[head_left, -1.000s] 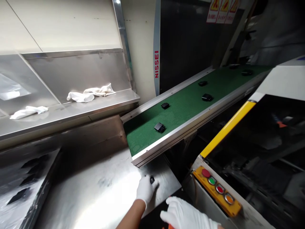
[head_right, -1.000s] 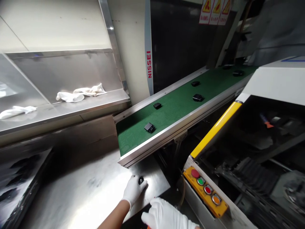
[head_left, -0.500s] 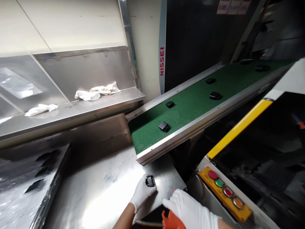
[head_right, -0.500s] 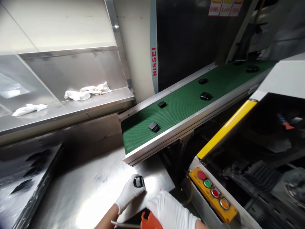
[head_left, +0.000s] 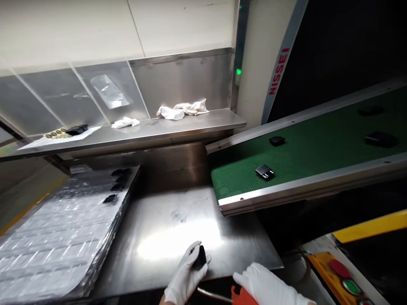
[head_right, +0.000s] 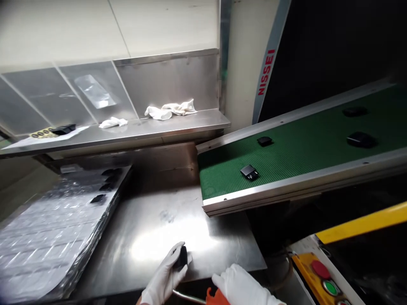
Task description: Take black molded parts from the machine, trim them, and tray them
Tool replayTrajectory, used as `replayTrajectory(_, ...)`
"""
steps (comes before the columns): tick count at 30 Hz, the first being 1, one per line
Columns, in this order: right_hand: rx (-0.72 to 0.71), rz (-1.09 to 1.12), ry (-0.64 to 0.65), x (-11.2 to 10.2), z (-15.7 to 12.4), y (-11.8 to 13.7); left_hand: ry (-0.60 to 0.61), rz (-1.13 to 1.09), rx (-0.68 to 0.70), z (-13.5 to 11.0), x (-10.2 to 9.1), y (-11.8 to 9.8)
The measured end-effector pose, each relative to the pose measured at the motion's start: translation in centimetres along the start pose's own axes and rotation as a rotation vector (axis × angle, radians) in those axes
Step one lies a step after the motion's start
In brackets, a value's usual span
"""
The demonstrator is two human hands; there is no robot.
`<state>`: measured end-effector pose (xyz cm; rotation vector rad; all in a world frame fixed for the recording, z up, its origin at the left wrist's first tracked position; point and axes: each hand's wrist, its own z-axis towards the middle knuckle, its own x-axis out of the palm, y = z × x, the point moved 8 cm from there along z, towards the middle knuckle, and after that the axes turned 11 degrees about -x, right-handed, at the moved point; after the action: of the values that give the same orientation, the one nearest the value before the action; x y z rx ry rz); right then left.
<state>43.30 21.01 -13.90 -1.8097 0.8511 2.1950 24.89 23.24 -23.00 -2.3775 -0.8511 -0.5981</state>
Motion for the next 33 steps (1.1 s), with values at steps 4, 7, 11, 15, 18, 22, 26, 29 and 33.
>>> replayTrajectory(4,0.042,-0.015,0.209,3.4,-0.4,0.0,0.003,0.062,0.029,-2.2,-2.2,0.8)
replayTrajectory(7,0.075,0.055,0.296,3.8,-0.2,0.8,-0.021,0.239,0.013,-3.3,-4.6,2.5)
replayTrajectory(11,0.149,0.143,0.451,4.4,0.2,1.8,-0.149,0.38,-0.041,-3.3,-8.5,4.9)
replayTrajectory(15,0.233,0.175,0.599,5.5,0.2,1.7,-0.26,0.221,-0.042,-1.9,-11.9,6.2)
replayTrajectory(18,0.255,0.183,0.673,5.8,0.3,1.7,-0.315,0.136,-0.039,-1.2,-13.5,6.9)
replayTrajectory(22,0.267,0.182,0.698,5.8,0.9,2.0,-0.336,0.087,-0.105,-1.3,-14.1,8.0)
replayTrajectory(26,0.271,0.227,0.702,6.8,1.1,2.1,-0.313,0.068,-0.188,-1.9,-14.0,8.5)
replayTrajectory(29,0.306,0.251,0.676,7.5,1.1,1.5,-0.244,0.086,-0.194,-2.3,-13.8,8.2)
replayTrajectory(33,0.217,0.256,0.759,8.4,0.6,1.6,-0.132,0.142,-0.256,-3.0,-13.0,8.4)
